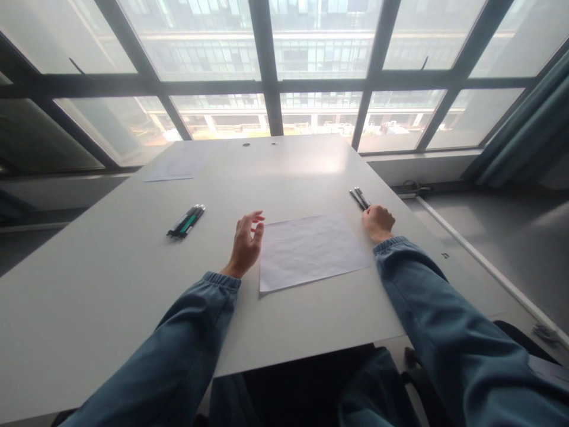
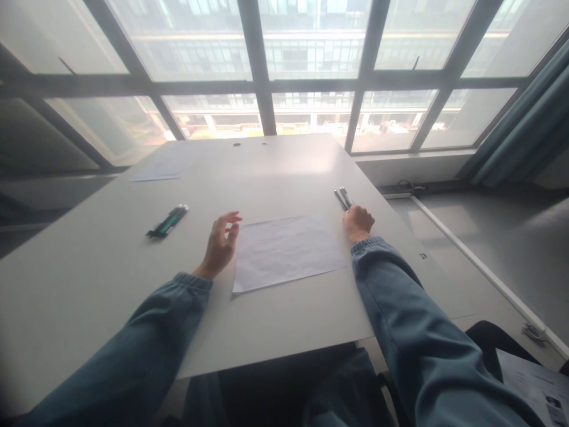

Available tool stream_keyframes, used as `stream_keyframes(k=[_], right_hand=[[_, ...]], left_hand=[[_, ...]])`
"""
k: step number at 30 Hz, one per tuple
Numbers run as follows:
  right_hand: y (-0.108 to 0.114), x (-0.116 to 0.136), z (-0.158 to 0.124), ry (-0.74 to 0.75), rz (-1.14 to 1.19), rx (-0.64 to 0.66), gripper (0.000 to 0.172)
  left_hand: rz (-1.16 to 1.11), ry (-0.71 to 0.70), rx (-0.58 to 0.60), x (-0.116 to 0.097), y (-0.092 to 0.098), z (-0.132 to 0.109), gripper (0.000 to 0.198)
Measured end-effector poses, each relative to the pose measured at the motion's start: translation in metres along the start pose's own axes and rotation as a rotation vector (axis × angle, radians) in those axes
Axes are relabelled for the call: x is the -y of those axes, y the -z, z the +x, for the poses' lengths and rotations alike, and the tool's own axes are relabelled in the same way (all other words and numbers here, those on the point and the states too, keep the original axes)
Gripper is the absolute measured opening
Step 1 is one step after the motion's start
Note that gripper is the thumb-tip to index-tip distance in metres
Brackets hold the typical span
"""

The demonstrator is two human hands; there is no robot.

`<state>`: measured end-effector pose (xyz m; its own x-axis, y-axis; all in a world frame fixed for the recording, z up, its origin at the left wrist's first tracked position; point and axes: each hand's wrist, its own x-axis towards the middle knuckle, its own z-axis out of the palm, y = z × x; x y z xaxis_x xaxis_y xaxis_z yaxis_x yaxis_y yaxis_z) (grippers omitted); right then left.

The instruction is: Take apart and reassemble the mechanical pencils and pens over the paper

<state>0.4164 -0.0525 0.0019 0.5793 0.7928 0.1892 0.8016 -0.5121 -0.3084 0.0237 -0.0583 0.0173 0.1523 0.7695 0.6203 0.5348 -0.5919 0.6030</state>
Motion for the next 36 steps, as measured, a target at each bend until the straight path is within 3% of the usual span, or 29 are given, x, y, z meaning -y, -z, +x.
stream_keyframes(k=[36], right_hand=[[0.0004, -0.0012, 0.0085, 0.002, -0.013, 0.046, 0.034]], left_hand=[[-0.036, 0.033, 0.076, -0.0094, 0.0011, 0.0004, 0.028]])
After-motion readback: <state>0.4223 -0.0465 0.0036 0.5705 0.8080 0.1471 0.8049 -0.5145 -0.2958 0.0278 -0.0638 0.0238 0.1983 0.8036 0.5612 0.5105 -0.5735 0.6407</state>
